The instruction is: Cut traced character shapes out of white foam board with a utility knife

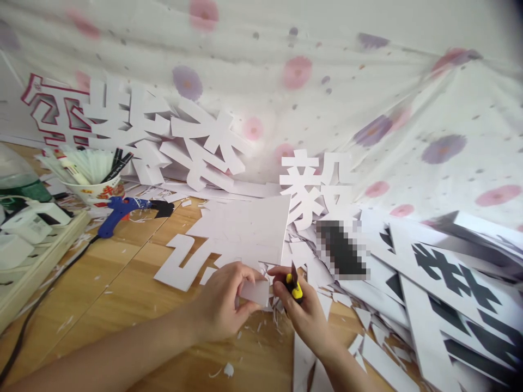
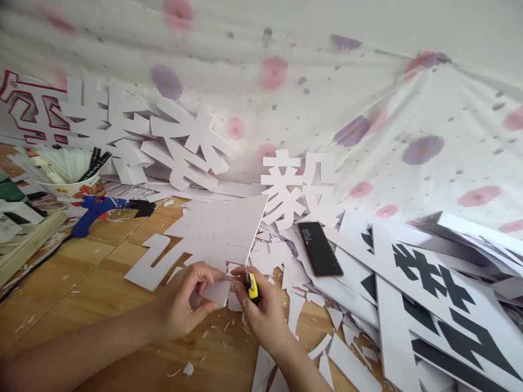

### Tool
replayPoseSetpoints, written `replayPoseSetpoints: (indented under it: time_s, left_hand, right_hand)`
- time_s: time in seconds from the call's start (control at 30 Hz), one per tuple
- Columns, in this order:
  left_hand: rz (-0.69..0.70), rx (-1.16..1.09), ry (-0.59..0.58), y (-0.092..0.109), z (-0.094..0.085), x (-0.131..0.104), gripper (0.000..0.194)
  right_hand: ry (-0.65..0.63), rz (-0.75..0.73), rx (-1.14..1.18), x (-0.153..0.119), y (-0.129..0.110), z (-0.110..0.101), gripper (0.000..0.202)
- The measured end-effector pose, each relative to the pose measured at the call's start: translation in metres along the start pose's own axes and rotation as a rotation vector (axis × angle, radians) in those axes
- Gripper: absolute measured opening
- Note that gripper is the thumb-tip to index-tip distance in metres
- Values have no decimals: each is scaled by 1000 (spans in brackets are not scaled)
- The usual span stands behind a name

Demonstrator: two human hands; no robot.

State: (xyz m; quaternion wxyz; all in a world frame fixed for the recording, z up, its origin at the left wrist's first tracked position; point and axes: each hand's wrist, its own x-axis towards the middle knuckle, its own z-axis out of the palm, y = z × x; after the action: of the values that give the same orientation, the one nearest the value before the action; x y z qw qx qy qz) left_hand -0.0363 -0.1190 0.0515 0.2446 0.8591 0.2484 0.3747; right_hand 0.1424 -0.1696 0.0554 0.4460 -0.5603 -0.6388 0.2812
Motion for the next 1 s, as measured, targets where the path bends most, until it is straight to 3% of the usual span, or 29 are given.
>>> replayPoseSetpoints:
  time_s: [0.2, 0.5, 0.7, 1.0]
  left_hand:
    - [12, 15, -27, 1, 4, -2, 35]
    - [-44, -7, 24, 0, 0, 1, 32]
    - [-6, -41, 63, 3, -2, 1, 32]
    - [154, -155, 104, 5, -3, -1, 32]
  right_hand:
    - [7, 1, -17, 4, -2, 6, 17]
    - [181, -1, -199, -1, 13, 3, 21]
    - [105, -109, -457, -5, 17, -3, 12]
    - [32, -365, -468, 0, 5, 11, 7]
